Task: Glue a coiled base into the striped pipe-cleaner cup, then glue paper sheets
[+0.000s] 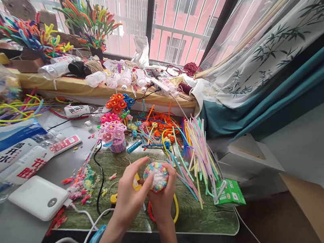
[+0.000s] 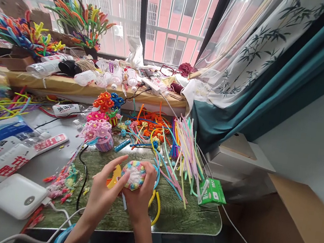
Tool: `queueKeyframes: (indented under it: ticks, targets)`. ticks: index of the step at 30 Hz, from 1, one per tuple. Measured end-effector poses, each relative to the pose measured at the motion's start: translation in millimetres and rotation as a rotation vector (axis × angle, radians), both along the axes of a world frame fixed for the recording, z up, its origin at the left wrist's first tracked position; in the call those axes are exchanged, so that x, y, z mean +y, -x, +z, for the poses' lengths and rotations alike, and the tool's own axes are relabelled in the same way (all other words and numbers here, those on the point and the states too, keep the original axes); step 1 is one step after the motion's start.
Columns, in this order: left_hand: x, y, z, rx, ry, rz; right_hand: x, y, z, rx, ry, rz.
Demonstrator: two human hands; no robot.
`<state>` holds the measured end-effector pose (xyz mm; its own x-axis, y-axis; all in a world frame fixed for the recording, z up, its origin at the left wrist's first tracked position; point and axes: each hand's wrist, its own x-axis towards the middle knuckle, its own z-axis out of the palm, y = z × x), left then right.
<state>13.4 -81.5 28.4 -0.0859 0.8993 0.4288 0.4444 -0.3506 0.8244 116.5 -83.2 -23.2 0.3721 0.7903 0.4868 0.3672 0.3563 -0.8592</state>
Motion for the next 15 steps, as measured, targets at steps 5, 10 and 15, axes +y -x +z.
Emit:
queueKeyframes:
  ticks: [5,10,15]
  targets:
    - [-1.6,-13.8,-5.3,-0.191,0.221,-0.071,0.4,3.5,2.8,0.092,-0.031,0.049]
    - [-5.4,-16.5,-0.4,-0.158,0.197,-0.009,-2.4,2.6,7.6,0.161,0.028,0.083]
    - [-5.5,-11.2,-0.1,-0.078,0.13,-0.049,-3.2,1.0,6.5,0.131,0.072,0.077]
